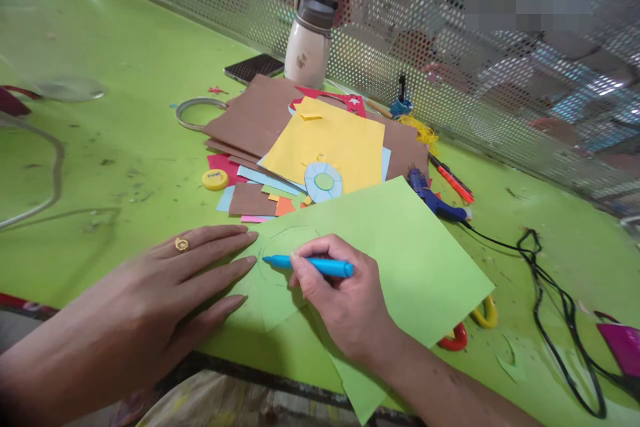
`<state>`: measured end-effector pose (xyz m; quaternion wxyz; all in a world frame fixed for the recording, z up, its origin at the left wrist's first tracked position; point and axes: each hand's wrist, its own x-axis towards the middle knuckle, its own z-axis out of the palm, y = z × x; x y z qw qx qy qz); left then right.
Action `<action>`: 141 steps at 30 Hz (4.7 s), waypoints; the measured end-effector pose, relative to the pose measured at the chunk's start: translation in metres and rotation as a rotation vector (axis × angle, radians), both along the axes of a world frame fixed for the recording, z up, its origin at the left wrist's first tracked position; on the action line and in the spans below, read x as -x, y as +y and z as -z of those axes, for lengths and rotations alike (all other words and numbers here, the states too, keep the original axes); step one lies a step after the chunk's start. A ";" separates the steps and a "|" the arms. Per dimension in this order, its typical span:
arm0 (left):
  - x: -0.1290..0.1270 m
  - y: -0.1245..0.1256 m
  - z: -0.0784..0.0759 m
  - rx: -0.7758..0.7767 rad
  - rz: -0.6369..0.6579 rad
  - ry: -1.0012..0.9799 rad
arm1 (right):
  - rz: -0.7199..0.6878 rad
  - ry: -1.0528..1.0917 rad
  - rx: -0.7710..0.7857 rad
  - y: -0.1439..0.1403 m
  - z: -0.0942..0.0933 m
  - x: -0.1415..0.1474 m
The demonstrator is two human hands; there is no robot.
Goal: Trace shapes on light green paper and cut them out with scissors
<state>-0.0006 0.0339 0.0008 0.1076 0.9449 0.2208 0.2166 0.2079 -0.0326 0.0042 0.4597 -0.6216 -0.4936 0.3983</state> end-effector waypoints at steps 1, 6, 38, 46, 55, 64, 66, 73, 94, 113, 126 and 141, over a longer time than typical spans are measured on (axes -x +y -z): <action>0.000 0.000 0.000 -0.002 -0.001 0.002 | 0.001 0.000 0.002 0.000 0.000 0.000; -0.001 -0.001 -0.001 -0.009 -0.006 0.004 | 0.005 0.014 0.010 -0.001 -0.001 0.001; -0.002 0.001 -0.001 -0.011 0.003 0.005 | 0.021 0.001 -0.001 -0.002 -0.003 0.000; -0.001 0.000 0.000 -0.024 0.012 -0.001 | 0.059 0.031 -0.028 -0.003 -0.002 -0.001; -0.001 0.002 -0.001 -0.033 0.014 0.005 | 0.067 -0.022 -0.024 -0.007 -0.004 0.000; 0.000 0.001 0.000 -0.050 0.012 -0.002 | 0.012 -0.039 -0.017 -0.007 -0.005 0.000; 0.000 0.001 0.000 -0.054 0.016 -0.004 | 0.007 -0.046 -0.013 -0.006 -0.005 0.000; 0.000 0.002 0.000 -0.047 0.021 0.010 | 0.010 -0.057 -0.013 -0.006 -0.005 -0.001; 0.000 0.003 0.001 -0.042 0.031 0.017 | 0.045 -0.015 -0.012 -0.007 -0.008 -0.004; 0.001 0.002 0.001 -0.032 0.027 0.013 | -0.012 -0.013 -0.003 -0.007 -0.007 -0.004; 0.001 0.001 0.002 -0.034 0.024 0.019 | 0.003 -0.015 -0.021 -0.009 -0.004 -0.005; 0.002 0.001 0.002 -0.041 0.022 0.015 | 0.057 0.083 -0.030 -0.008 -0.004 -0.006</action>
